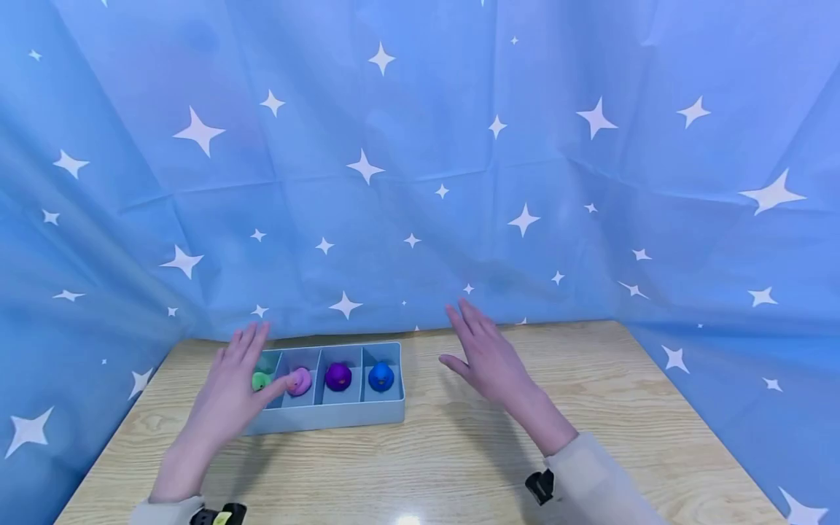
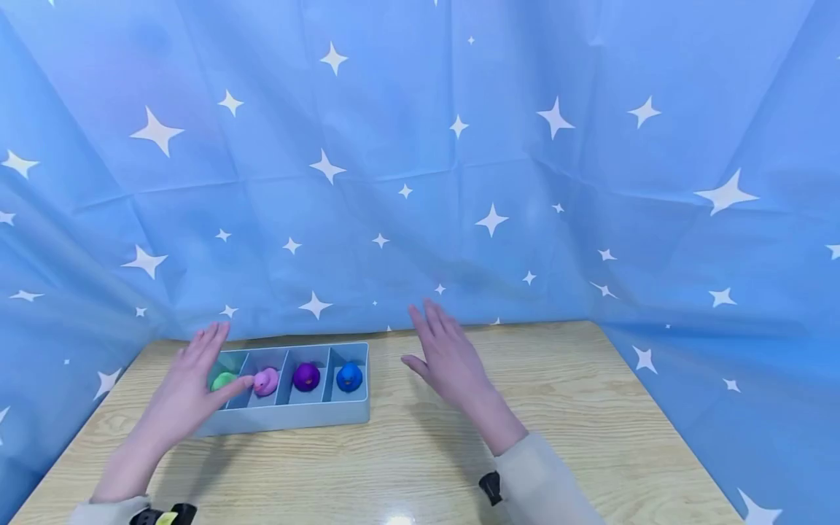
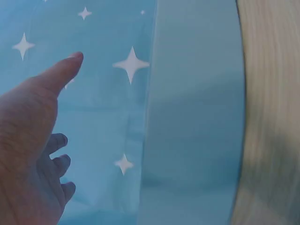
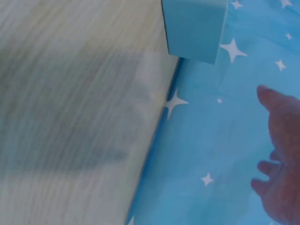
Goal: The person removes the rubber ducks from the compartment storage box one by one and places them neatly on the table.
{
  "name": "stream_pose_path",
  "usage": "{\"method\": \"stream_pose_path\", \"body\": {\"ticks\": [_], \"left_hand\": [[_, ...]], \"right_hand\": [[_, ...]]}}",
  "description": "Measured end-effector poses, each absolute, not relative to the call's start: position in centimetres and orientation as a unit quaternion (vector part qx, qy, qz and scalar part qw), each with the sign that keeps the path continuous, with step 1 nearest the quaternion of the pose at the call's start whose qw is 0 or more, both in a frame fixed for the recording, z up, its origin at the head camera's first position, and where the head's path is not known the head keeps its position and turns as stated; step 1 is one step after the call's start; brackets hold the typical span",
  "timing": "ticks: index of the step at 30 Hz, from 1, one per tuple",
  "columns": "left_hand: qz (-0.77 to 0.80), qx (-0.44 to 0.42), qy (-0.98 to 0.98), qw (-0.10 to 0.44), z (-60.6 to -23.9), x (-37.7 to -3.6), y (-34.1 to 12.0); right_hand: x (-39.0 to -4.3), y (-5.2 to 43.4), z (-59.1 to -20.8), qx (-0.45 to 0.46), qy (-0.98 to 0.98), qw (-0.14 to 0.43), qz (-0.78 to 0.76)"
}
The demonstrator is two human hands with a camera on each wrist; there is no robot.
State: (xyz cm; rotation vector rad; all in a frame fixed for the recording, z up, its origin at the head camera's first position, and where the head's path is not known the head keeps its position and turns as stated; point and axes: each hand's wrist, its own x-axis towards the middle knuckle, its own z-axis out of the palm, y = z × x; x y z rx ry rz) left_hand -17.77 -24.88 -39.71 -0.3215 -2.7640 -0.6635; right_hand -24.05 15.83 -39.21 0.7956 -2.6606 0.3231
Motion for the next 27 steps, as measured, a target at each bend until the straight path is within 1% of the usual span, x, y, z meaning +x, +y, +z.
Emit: {"method": "stream_pose_path", "body": {"ticks": [6,11,20,24,27], "left_hand": [[-0.273,-0.1,-0.945,0.152,-41.2,-16.6,-27.1],[-0.294,-0.09,-0.941,0.143,-42.2,-16.2,-28.0],[-0.312,-0.061,-0.938,0.137,-43.6,-16.1,-29.2],[-0.339,-0.052,-0.931,0.124,-44.0,-16.1,-29.4],[-0.358,-0.047,-0.925,0.116,-44.2,-16.0,-29.5]], "right_hand": [[-24.8,14.6,-38.6,0.292,-0.928,0.124,0.196],[-25.3,13.4,-38.4,0.292,-0.921,0.079,0.244],[-25.4,11.1,-39.3,0.296,-0.888,0.04,0.349],[-25.4,10.0,-39.7,0.302,-0.877,0.024,0.373],[-25.4,9.1,-39.9,0.297,-0.868,0.002,0.398]]}}
